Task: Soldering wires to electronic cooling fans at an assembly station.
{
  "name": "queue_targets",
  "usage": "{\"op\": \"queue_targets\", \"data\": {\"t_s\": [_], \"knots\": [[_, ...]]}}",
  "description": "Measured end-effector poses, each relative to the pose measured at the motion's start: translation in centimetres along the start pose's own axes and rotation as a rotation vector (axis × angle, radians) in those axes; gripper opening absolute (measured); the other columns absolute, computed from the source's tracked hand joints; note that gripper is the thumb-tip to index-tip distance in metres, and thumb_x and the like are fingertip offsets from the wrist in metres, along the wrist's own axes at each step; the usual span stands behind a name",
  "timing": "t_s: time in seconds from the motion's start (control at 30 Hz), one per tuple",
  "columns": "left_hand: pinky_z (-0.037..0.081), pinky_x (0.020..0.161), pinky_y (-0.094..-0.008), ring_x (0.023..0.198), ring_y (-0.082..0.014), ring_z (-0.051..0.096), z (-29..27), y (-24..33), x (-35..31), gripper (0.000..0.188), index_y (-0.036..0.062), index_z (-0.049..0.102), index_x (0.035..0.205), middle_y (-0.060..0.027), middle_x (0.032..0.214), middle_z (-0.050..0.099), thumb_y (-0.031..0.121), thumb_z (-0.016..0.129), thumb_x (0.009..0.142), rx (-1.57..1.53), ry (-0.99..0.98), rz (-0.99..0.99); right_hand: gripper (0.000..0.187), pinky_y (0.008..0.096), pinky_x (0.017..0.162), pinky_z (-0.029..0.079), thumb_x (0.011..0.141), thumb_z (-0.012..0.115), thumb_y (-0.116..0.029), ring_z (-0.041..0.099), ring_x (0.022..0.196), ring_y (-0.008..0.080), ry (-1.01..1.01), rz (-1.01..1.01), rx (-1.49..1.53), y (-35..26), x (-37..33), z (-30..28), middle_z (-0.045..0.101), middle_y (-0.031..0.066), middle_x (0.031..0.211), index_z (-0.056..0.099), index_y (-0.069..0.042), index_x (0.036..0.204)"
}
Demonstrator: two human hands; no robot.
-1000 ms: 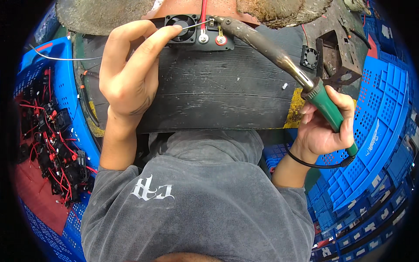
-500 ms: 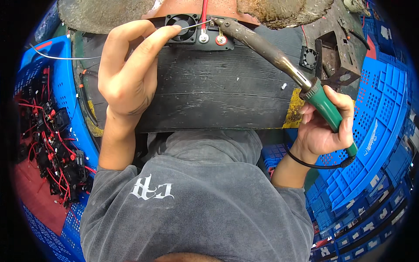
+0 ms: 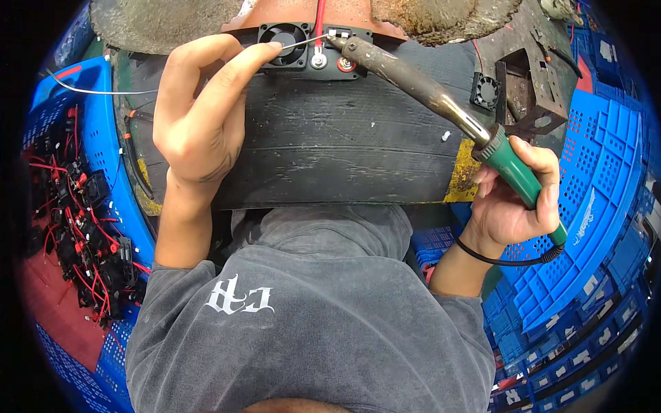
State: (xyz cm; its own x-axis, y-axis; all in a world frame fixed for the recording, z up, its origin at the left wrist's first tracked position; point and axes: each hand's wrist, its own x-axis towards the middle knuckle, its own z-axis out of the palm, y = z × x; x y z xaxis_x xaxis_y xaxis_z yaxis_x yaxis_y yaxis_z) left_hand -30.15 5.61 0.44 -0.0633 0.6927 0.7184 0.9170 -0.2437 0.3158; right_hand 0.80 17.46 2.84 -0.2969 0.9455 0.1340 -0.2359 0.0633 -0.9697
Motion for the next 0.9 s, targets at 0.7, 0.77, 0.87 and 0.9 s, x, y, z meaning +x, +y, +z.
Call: {"op": "queue_targets", "data": {"t_s": [0.7, 0.77, 0.87, 0.9], "knots": [[0.050, 0.066, -0.0279, 0.077, -0.0179, 0.059, 0.1, 1.2, 1.1, 0.036, -0.0010, 0.076, 0.101, -0.0094, 0.093, 0.058, -0.014, 0.066, 0.069, -0.027, -0.033, -0.023, 0.059, 0.0274, 0.048, 0.040, 0.093, 0.041, -0.044, 0.053, 0.049, 0.0197, -0.038, 0.042, 0.054, 0.6, 0.4, -0.2, 0.065, 0.0227, 0.076, 0.064, 0.007, 0.110], [0.050, 0.066, -0.0279, 0.077, -0.0179, 0.059, 0.1, 1.2, 1.1, 0.037, -0.0010, 0.076, 0.102, -0.0094, 0.093, 0.058, -0.014, 0.066, 0.069, -0.028, -0.034, -0.023, 0.059, 0.0280, 0.049, 0.041, 0.093, 0.040, -0.044, 0.052, 0.048, 0.0196, -0.013, 0.041, 0.043, 0.6, 0.4, 0.0, 0.065, 0.0223, 0.073, 0.063, 0.007, 0.110], [0.049, 0.066, -0.0277, 0.077, -0.0179, 0.059, 0.2, 1.2, 1.1, 0.036, -0.0010, 0.076, 0.102, -0.0094, 0.093, 0.058, -0.014, 0.067, 0.069, -0.036, -0.025, -0.028, 0.059, 0.0285, 0.050, 0.041, 0.092, 0.041, -0.045, 0.052, 0.048, 0.0195, -0.004, 0.050, 0.034, 0.4, 0.4, -0.2, 0.065, 0.0221, 0.073, 0.063, 0.007, 0.110], [0.049, 0.066, -0.0277, 0.077, -0.0179, 0.059, 0.2, 1.1, 1.1, 0.036, -0.0011, 0.076, 0.102, -0.0094, 0.093, 0.058, -0.013, 0.066, 0.069, -0.040, -0.025, -0.018, 0.059, 0.0285, 0.050, 0.041, 0.092, 0.041, -0.045, 0.052, 0.048, 0.0195, -0.004, 0.050, 0.034, 0.3, 0.4, -0.3, 0.065, 0.0221, 0.073, 0.063, 0.007, 0.110]]}}
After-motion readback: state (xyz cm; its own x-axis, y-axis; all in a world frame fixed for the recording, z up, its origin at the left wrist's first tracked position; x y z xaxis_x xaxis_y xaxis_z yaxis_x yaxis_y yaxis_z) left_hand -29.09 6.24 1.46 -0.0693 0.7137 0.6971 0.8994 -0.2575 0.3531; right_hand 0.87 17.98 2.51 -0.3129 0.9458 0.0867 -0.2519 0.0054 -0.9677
